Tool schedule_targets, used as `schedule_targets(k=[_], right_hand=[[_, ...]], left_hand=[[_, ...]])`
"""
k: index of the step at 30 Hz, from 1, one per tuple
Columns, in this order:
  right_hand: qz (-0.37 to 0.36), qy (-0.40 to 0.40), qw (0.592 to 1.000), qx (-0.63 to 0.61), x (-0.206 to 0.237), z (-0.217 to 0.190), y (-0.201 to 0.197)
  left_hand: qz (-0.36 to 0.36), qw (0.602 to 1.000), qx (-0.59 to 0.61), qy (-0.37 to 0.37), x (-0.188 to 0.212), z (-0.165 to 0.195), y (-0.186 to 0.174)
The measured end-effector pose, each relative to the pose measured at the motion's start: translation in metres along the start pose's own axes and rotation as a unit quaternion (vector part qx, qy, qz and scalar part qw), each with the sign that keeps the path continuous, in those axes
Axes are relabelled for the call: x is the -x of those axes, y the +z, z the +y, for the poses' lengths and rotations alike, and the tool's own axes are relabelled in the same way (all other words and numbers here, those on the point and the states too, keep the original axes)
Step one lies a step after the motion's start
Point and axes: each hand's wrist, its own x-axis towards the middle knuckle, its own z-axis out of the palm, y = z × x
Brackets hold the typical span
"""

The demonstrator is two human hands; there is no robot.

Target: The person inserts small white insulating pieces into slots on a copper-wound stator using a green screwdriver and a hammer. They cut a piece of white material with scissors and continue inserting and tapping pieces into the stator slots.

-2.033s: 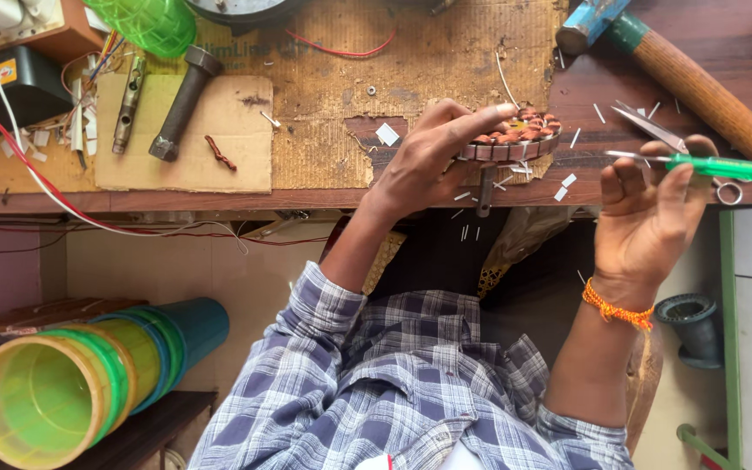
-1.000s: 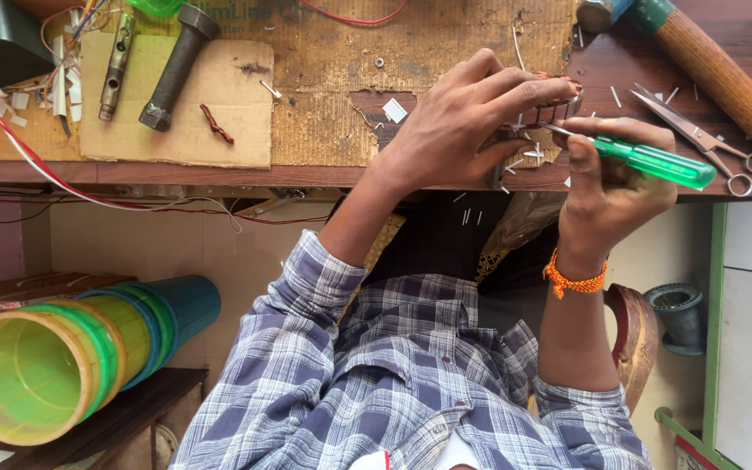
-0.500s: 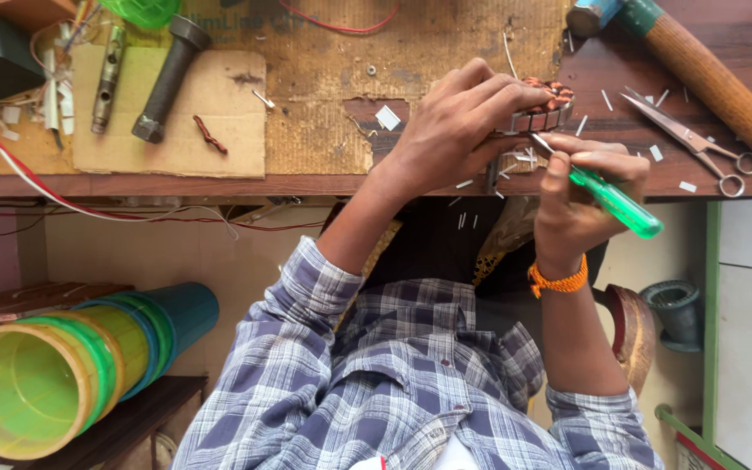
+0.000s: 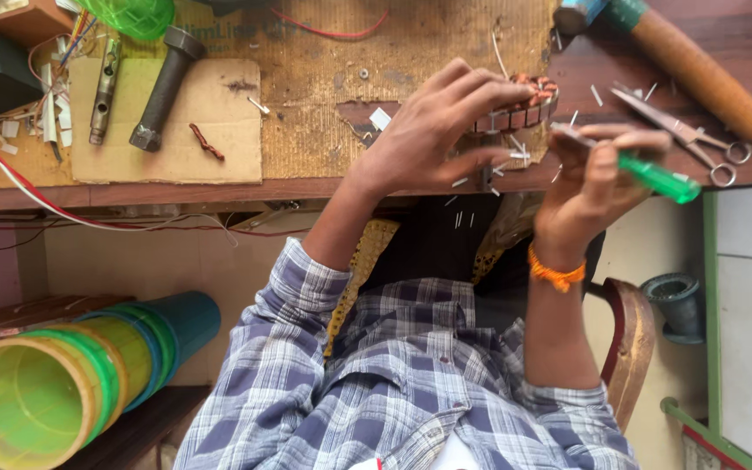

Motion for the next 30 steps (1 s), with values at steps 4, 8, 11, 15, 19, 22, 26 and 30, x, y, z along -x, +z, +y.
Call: schedule_targets(k=[4, 8, 11, 15, 19, 22, 26, 30], right_hand=[[-0.071, 0.004, 0.995, 0.064, -0.008, -0.002, -0.013], [-0.113, -0.005, 0.987, 0.111, -0.009, -0.001, -0.020], [-0.130, 0.004, 0.982, 0.136, -0.009, -0.005, -0.023], [-0.151, -0.001, 0.974, 0.171, -0.003, -0.012, -0.026], [-0.134, 0.000, 0.975, 0.177, 0.001, -0.013, -0.027], [-0.136, 0.002, 0.976, 0.169, -0.001, -0.012, -0.022], [-0.139, 0.001, 0.971, 0.195, -0.004, -0.018, -0.010], [-0.072, 0.000, 0.952, 0.299, 0.010, -0.024, 0.005]], left_hand=[[0.016, 0.999, -0.018, -0.042, -0.002, 0.011, 0.000], [0.014, 0.996, -0.001, -0.085, -0.004, 0.027, -0.008], [0.012, 0.992, 0.005, -0.126, -0.009, 0.038, -0.011], [0.006, 0.988, -0.003, -0.152, -0.012, 0.046, -0.011], [0.018, 0.990, -0.018, -0.140, -0.012, 0.050, -0.010], [0.007, 0.986, -0.050, -0.159, -0.013, 0.055, -0.008], [-0.001, 0.981, -0.077, -0.177, -0.014, 0.060, -0.007], [0.019, 0.979, -0.111, -0.168, -0.013, 0.061, 0.000]])
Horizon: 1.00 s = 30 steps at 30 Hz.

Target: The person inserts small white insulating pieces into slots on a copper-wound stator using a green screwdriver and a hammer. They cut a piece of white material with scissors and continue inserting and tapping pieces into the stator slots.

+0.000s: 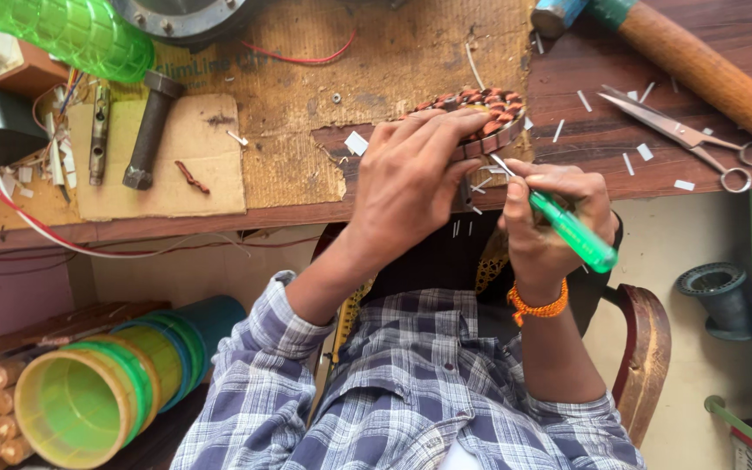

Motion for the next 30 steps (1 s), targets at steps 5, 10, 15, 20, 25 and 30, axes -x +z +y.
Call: schedule_targets(k=[5, 10, 15, 20, 25, 30], right_hand=[[0.026, -0.061, 0.992, 0.106, 0.002, -0.001, 0.006], [0.052, 0.069, 0.988, -0.125, -0.035, -0.007, -0.026], [-0.185, 0.221, 0.928, 0.236, -0.083, 0.014, -0.048], [-0.190, -0.096, 0.910, 0.356, -0.090, 0.054, -0.029], [-0.070, 0.100, 0.981, 0.150, -0.078, 0.049, -0.054], [-0.049, -0.093, 0.922, 0.373, -0.077, 0.038, -0.134]], left_hand=[[0.013, 1.000, -0.020, 0.013, -0.004, 0.003, 0.013], [0.130, 0.987, 0.034, 0.086, -0.002, -0.023, -0.007], [0.108, 0.980, 0.071, -0.149, 0.025, -0.083, -0.034], [-0.029, 0.982, -0.121, -0.145, 0.048, -0.089, -0.031], [-0.030, 0.984, -0.165, -0.063, 0.073, -0.064, -0.032], [-0.113, 0.985, -0.133, 0.006, 0.105, -0.054, -0.039]])
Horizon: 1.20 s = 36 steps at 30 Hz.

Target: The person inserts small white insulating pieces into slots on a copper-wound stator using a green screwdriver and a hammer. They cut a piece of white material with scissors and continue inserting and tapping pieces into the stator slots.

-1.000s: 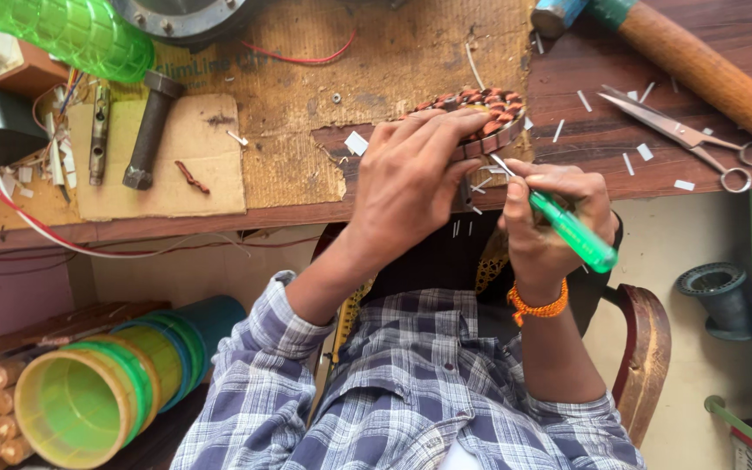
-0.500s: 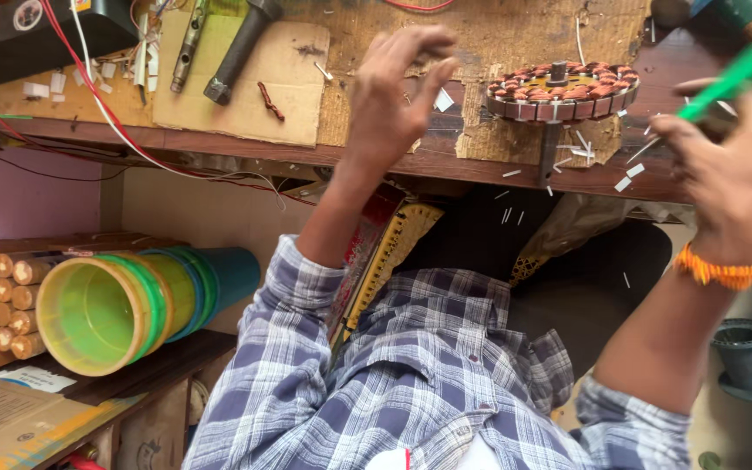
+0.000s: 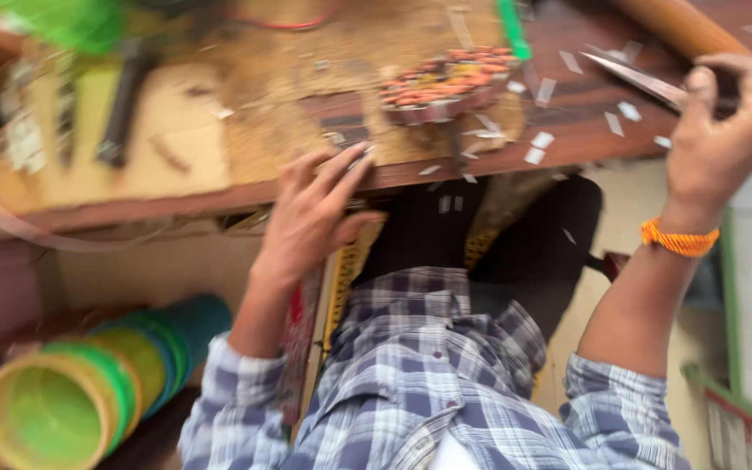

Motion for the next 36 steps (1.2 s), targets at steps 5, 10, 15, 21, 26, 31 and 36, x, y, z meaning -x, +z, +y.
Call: schedule_targets(k=[5, 10, 15, 21, 26, 31, 36], right_hand=[[-0.043, -0.094, 0.981, 0.166, 0.015, 0.037, -0.039], [-0.090, -0.080, 0.976, 0.182, 0.025, 0.037, -0.047], [-0.069, -0.039, 0.972, 0.222, 0.036, 0.027, -0.041], [-0.050, 0.015, 0.984, 0.171, 0.058, 0.018, -0.049], [-0.062, 0.190, 0.967, -0.156, 0.100, -0.025, -0.021], [-0.263, 0.260, 0.830, -0.418, 0.149, -0.084, 0.038], [-0.131, 0.340, 0.697, -0.617, 0.175, -0.120, 0.065]], left_hand=[[0.078, 0.996, -0.003, 0.037, 0.016, -0.014, 0.026], [0.120, 0.990, 0.012, 0.073, 0.020, -0.023, 0.037], [0.242, 0.948, 0.194, -0.075, 0.018, -0.012, 0.032], [0.251, 0.857, 0.404, -0.197, 0.030, 0.034, 0.041], [0.145, 0.767, 0.582, -0.226, 0.025, 0.078, 0.055], [0.039, 0.660, 0.721, -0.209, 0.017, 0.104, 0.084], [0.053, 0.649, 0.741, -0.161, 0.023, 0.097, 0.110]])
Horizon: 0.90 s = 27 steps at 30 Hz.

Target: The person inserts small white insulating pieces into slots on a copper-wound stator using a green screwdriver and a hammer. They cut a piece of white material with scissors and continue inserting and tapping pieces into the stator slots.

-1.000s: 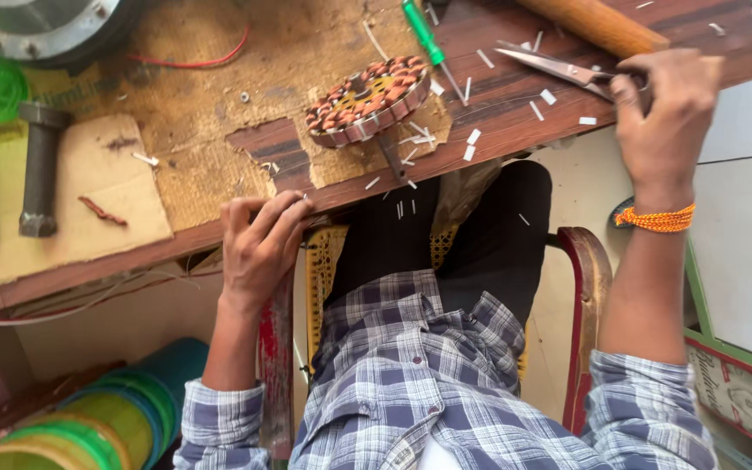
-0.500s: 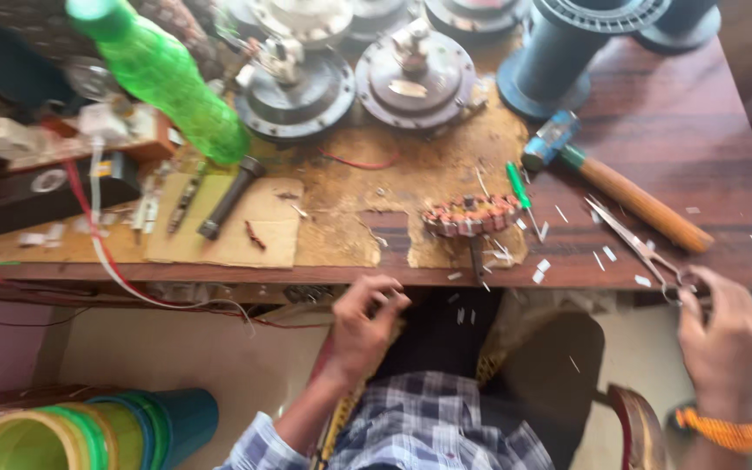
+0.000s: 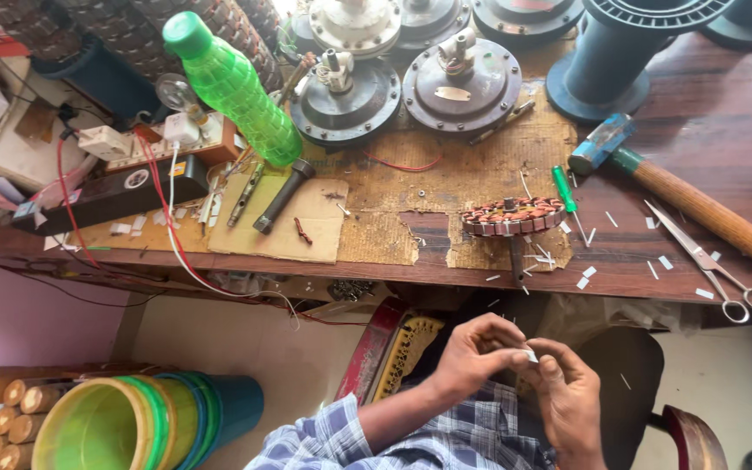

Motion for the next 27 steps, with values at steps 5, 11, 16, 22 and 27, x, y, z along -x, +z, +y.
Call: schedule_targets(k=[5, 11, 16, 22, 27], right_hand=[[0.027, -0.056, 0.998, -0.032, 0.012, 0.009, 0.012], [0.130, -0.106, 0.964, 0.205, 0.019, -0.005, 0.029], [0.127, -0.048, 0.973, 0.185, 0.004, -0.014, 0.021], [0.049, 0.045, 0.997, 0.049, -0.002, -0.016, -0.003], [0.054, 0.020, 0.989, 0.140, 0.004, -0.021, 0.003]], left_hand=[[0.035, 0.995, 0.093, -0.021, 0.001, -0.013, -0.003], [0.067, 0.989, 0.116, -0.054, 0.004, -0.026, 0.008], [0.039, 0.995, 0.036, -0.090, 0.000, -0.026, 0.005], [-0.046, 0.985, -0.077, -0.144, -0.005, -0.026, -0.002], [-0.108, 0.955, -0.274, -0.031, -0.004, -0.025, -0.004]])
